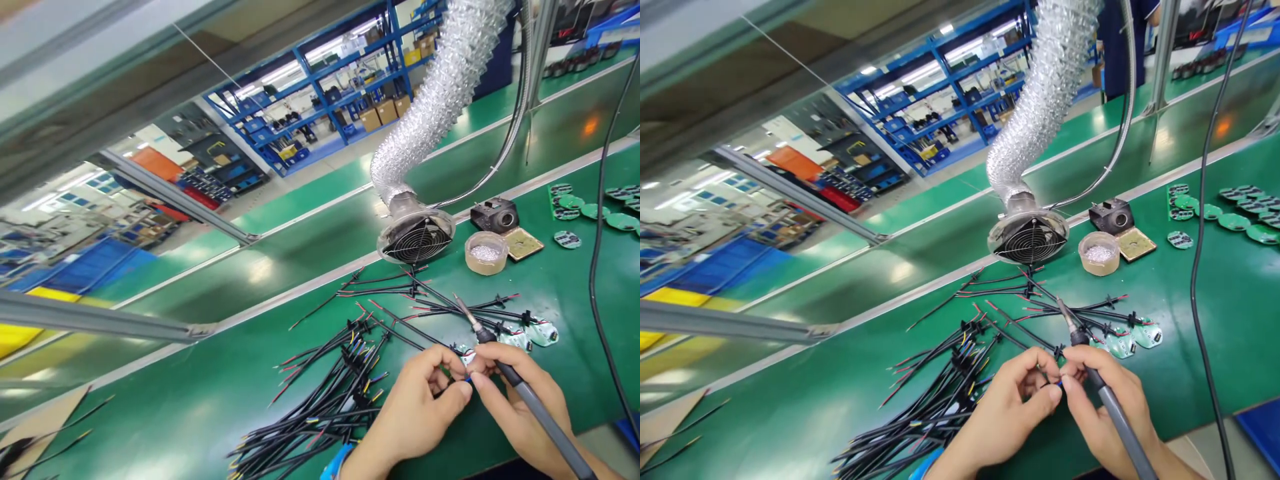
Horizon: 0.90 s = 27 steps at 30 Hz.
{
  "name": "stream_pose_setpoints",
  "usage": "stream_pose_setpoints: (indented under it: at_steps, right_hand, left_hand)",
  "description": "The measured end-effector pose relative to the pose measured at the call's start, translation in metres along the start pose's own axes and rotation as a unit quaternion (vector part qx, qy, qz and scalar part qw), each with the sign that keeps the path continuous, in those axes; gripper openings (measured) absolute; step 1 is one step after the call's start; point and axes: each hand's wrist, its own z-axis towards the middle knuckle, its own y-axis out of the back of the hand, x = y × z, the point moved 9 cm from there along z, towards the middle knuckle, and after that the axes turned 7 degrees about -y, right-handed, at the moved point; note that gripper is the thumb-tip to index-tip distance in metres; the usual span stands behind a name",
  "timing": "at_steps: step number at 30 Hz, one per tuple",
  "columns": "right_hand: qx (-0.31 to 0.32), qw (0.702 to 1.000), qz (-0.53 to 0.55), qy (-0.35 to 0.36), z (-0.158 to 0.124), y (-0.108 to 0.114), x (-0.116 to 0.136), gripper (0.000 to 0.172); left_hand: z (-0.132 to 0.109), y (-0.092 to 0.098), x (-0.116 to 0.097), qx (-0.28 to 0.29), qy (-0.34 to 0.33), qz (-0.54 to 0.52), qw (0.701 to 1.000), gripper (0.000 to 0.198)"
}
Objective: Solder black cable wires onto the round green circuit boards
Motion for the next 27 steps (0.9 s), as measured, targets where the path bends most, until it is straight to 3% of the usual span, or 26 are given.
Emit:
stream_pose_setpoints:
  at_steps: [3, 5, 9, 14, 22, 27]
  right_hand:
    - [0.003, 1.000, 0.026, 0.005, 0.000, 0.001, 0.001, 0.026]
    - [0.011, 0.999, 0.045, 0.006, 0.000, 0.001, 0.000, 0.024]
    - [0.021, 0.998, 0.055, -0.006, 0.000, -0.001, -0.005, 0.025]
    - [0.028, 0.998, 0.060, 0.004, 0.001, -0.004, -0.001, 0.031]
    - [-0.015, 0.997, 0.060, 0.038, 0.001, -0.005, 0.007, 0.024]
    - [-0.022, 0.998, 0.050, 0.036, 0.000, -0.004, 0.006, 0.030]
  left_hand:
    - [0.003, -0.010, 0.012, 0.057, 0.065, -0.124, 0.989, 0.039]
    - [0.006, -0.010, 0.014, 0.066, 0.081, -0.149, 0.983, 0.041]
    - [0.007, -0.002, 0.011, 0.032, 0.078, -0.141, 0.986, 0.031]
    - [0.004, 0.008, -0.002, -0.048, 0.014, -0.138, 0.989, 0.025]
    - [-0.001, 0.001, 0.014, 0.000, 0.074, -0.181, 0.981, 0.049]
    - [0.000, 0.009, 0.000, -0.031, 0.019, -0.142, 0.989, 0.042]
